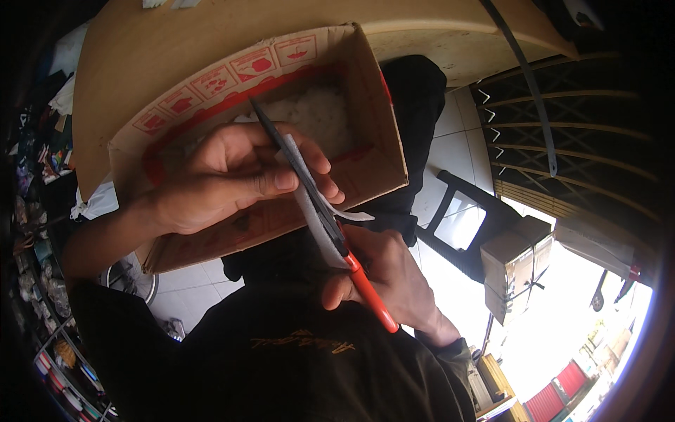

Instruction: The person cuts strips of white foam with shears, placing the small cut pieces into a cardboard box.

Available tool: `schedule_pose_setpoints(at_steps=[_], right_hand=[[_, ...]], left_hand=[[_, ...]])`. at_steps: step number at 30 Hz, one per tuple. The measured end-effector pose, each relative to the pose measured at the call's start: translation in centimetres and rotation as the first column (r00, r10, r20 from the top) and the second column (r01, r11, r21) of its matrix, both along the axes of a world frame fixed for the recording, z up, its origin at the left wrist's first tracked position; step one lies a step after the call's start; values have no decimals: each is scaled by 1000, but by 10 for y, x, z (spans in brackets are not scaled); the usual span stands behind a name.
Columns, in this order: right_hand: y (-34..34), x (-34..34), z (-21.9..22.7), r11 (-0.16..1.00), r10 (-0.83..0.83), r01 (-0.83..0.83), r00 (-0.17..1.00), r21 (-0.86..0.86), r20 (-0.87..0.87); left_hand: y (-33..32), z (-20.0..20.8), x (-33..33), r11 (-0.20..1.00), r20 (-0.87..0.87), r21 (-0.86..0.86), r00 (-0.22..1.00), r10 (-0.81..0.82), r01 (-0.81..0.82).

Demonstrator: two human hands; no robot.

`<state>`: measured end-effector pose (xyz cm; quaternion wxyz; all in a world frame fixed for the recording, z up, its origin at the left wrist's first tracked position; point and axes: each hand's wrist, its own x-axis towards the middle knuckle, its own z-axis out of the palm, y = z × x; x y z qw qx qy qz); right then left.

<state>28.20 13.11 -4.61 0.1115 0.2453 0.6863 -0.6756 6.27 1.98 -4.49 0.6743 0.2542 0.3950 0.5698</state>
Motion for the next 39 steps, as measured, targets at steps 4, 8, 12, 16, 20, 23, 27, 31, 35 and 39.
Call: schedule_pose_setpoints(at_steps=[4, 8, 12, 16, 20, 23, 27, 31, 35, 39], right_hand=[[0, 2, 1, 999, -31, 32, 996, 8, -89], [1, 8, -10, 996, 20, -8, 990, 84, -141], [7, -2, -10, 990, 143, -142, 983, 21, -111], [8, 0, -14, 987, 161, -158, 980, 38, -112], [0, 8, -3, 993, 24, -17, 998, 120, -59], [-2, 5, -5, 996, 33, -28, 997, 81, -67], [-11, 4, -2, 991, -35, 44, 997, 124, -69], [-7, 14, -1, 967, 65, -51, 997, 250, -49], [-5, 18, -4, 956, 134, -117, 990, 268, -47], [-2, 9, -5, 971, 140, -125, 988, 204, -60]], left_hand=[[-2, 3, 0, 997, -127, -33, 990, 63, -68], [-5, 2, -5, 990, -228, -82, 969, 95, -117], [-5, 9, -16, 984, -247, -71, 958, 144, -166], [-3, 26, -48, 927, -313, 115, 873, 374, -356], [-10, 45, -93, 863, -508, 215, 702, 498, -456], [-12, 50, -142, 853, -699, 201, 540, 469, -482], [-13, 18, -205, 774, -827, 162, 344, 445, -612], [-17, -12, -242, 674, -835, 293, 162, 526, -678], [-15, 2, -236, 515, -744, 566, -129, 656, -643], [-27, 41, -168, 594, -624, 482, 224, 749, -644]])
